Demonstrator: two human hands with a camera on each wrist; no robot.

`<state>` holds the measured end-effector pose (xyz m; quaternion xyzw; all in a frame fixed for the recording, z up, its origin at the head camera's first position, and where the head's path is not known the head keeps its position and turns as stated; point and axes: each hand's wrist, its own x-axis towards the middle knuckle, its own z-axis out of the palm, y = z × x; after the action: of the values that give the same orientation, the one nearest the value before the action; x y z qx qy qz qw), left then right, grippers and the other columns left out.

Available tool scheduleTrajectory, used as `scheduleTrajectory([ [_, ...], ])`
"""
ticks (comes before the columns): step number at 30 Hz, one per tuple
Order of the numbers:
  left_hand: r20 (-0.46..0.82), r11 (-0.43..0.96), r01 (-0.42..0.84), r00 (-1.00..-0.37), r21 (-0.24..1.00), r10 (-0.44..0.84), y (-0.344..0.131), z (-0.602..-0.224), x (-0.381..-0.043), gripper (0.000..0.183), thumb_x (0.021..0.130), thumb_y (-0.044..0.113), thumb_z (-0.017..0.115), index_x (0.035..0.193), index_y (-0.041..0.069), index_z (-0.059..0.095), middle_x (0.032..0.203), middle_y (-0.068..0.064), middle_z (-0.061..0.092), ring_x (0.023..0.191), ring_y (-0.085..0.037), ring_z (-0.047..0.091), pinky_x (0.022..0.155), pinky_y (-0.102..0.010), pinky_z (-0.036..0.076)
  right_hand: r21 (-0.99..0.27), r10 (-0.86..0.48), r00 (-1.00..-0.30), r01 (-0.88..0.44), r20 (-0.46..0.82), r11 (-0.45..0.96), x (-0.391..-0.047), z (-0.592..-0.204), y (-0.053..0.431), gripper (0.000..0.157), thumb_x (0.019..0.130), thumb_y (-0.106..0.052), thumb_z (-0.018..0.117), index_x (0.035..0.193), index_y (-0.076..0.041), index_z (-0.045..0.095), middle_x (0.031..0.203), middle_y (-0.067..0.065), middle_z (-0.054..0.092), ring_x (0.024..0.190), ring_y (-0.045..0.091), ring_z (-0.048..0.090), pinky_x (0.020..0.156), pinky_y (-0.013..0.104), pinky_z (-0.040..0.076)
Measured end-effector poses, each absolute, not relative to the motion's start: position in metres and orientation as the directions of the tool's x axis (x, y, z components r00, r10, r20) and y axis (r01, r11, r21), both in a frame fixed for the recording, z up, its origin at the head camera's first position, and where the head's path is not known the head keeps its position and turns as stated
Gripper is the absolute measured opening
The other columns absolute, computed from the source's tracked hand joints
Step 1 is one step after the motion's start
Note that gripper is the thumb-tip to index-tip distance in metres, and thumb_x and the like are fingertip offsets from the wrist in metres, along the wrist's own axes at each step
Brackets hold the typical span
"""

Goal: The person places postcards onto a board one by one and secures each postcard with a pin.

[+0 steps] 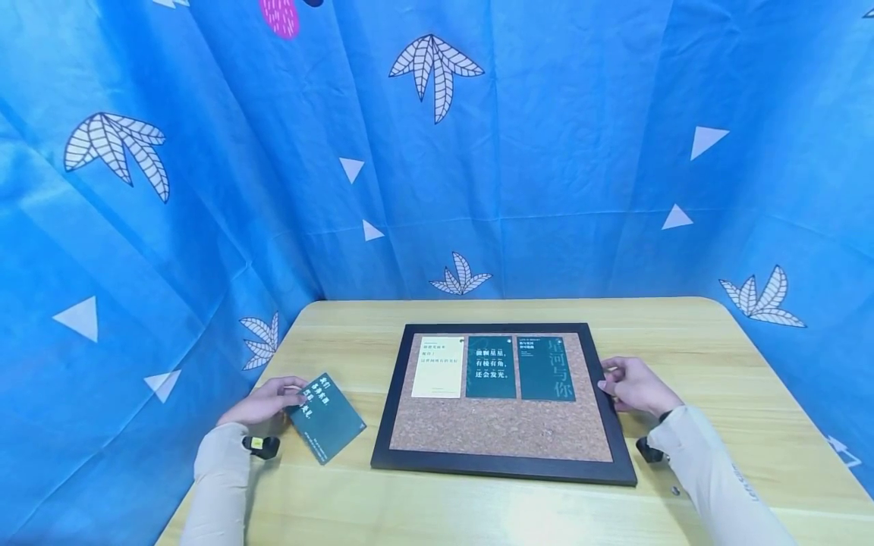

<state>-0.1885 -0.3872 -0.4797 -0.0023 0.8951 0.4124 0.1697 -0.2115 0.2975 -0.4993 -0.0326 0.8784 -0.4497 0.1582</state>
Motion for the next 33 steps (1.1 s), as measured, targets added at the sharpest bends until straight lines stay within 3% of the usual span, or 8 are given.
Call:
scheduleTrajectory([
  [15, -0.291, 0.649, -0.166, -0.953, 0.742, 0.089, -0.388, -0.469, -0.183, 0.046, 0.099, 0.018, 0.062, 0.137, -0.006, 0.056, 0.123, -0.017, 0.069, 0.094, -0.017, 0.060, 0.073, -0.033, 0.049, -0.793, -0.186, -0.949, 0.097, -0.257, 0.601, -0.213, -0.499, 0.297, 0.053, 0.104, -0.007, 0.056, 0.147, 0.017, 0.036, 0.108, 0.020, 0.057, 0.083, 0.021, 0.059, 0.064, 0.035, 0.058],
  [20, -0.272, 0.606, -0.169, -0.959, 0.777, 0.081, -0.387, -0.463, -0.180, 0.045, 0.100, 0.017, 0.061, 0.137, -0.007, 0.055, 0.127, -0.018, 0.064, 0.097, -0.017, 0.057, 0.076, -0.034, 0.048, -0.795, -0.187, -0.949, 0.096, -0.256, 0.599, -0.212, -0.500, 0.297, 0.053, 0.104, -0.007, 0.056, 0.147, 0.017, 0.036, 0.108, 0.019, 0.056, 0.083, 0.021, 0.059, 0.064, 0.035, 0.058],
  [27, -0.292, 0.461, -0.227, -0.953, 0.858, 0.076, -0.385, -0.459, -0.181, 0.046, 0.101, 0.017, 0.061, 0.140, -0.004, 0.051, 0.117, -0.006, 0.065, 0.098, -0.017, 0.060, 0.082, -0.032, 0.051, -0.793, -0.190, -0.950, 0.087, -0.249, 0.603, -0.212, -0.500, 0.297, 0.052, 0.104, -0.007, 0.055, 0.146, 0.018, 0.036, 0.106, 0.018, 0.057, 0.080, 0.020, 0.058, 0.062, 0.034, 0.057],
  [33, -0.296, 0.437, -0.229, -0.951, 0.870, 0.091, -0.379, -0.452, -0.183, 0.048, 0.101, 0.018, 0.060, 0.143, -0.004, 0.049, 0.122, -0.010, 0.066, 0.100, -0.018, 0.064, 0.086, -0.032, 0.053, -0.796, -0.196, -0.950, 0.082, -0.245, 0.599, -0.211, -0.498, 0.296, 0.052, 0.104, -0.006, 0.055, 0.146, 0.018, 0.037, 0.105, 0.018, 0.057, 0.079, 0.020, 0.058, 0.061, 0.033, 0.056],
])
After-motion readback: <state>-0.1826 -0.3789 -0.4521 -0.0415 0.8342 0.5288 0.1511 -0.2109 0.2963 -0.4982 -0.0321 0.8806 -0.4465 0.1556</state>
